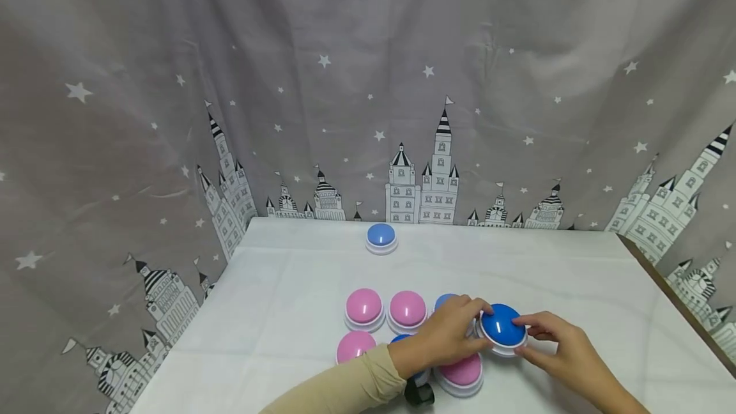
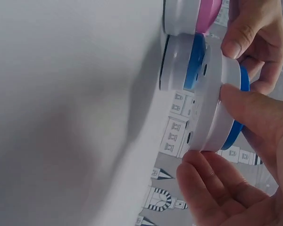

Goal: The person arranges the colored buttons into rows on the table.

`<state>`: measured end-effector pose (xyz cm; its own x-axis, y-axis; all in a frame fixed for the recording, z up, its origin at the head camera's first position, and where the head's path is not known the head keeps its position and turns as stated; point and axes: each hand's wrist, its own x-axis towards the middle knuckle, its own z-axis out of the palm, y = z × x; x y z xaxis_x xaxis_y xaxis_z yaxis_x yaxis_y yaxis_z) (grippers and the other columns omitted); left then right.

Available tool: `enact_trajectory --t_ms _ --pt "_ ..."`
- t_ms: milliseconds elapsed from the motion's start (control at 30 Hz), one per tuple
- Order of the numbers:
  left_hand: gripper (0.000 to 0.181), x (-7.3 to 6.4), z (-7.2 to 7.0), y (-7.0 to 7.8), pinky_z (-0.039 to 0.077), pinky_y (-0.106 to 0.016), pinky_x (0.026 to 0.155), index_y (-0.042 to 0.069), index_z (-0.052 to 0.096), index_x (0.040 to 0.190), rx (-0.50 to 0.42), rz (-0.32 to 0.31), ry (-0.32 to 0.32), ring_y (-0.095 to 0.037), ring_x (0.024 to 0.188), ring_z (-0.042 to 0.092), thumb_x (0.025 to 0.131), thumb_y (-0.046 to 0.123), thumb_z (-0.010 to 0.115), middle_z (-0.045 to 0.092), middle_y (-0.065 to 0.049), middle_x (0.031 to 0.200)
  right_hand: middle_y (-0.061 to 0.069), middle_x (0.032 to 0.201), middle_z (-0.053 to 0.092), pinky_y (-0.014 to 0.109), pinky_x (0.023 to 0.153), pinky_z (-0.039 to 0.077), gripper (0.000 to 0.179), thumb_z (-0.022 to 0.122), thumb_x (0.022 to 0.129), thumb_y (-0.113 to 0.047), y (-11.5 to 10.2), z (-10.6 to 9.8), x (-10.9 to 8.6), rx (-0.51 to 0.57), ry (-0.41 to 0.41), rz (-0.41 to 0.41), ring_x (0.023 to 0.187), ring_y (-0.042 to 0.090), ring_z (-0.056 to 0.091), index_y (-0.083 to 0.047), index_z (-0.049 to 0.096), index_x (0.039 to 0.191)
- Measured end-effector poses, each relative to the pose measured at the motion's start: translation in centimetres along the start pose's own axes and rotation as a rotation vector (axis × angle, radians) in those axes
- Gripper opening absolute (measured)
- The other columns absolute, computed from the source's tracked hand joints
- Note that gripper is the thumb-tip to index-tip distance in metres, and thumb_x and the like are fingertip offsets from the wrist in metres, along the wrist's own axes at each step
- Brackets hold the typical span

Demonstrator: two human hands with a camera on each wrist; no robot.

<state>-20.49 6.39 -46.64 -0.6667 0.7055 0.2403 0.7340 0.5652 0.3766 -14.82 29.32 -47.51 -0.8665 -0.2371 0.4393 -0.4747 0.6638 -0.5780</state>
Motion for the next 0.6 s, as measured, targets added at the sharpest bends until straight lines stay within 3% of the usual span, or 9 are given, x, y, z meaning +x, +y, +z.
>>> enact_trajectory --t_ms 300,467,600 --pt "0.049 -1.6 1.3 1.6 0.040 -0.016 0.084 0.026 0.049 0.121 0.053 0.064 -0.020 -0.002 0.097 0.048 0.081 0.048 0.064 0.054 0.009 0.104 -0.012 0.098 0.060 0.024 0.067 0.053 0.041 0.079 0.068 -0.029 -0.1 -0.2 -2.9 0.036 -0.055 0.095 0.080 0.005 0.060 -0.024 0.063 0.105" --pt "0.048 -2.4 2.4 1.6 0.039 -0.015 0.083 0.024 0.050 0.119 0.068 0.097 -0.013 -0.002 0.094 0.048 0.079 0.047 0.065 0.055 0.010 0.100 -0.011 0.099 0.060 0.024 0.067 0.052 0.042 0.078 0.069 -0.032 0.0 0.1 -3.8 0.056 -0.114 0.119 0.081 0.006 0.060 -0.023 0.062 0.106" --pt "0.047 -2.3 2.6 1.3 0.038 -0.014 0.082 0.024 0.050 0.117 0.094 0.143 -0.001 -0.001 0.092 0.047 0.079 0.049 0.065 0.054 0.011 0.099 -0.012 0.098 0.060 0.024 0.067 0.052 0.043 0.079 0.067 -0.034 -0.1 0.0 -4.0 0.049 -0.117 0.136 0.080 0.006 0.060 -0.024 0.062 0.105"
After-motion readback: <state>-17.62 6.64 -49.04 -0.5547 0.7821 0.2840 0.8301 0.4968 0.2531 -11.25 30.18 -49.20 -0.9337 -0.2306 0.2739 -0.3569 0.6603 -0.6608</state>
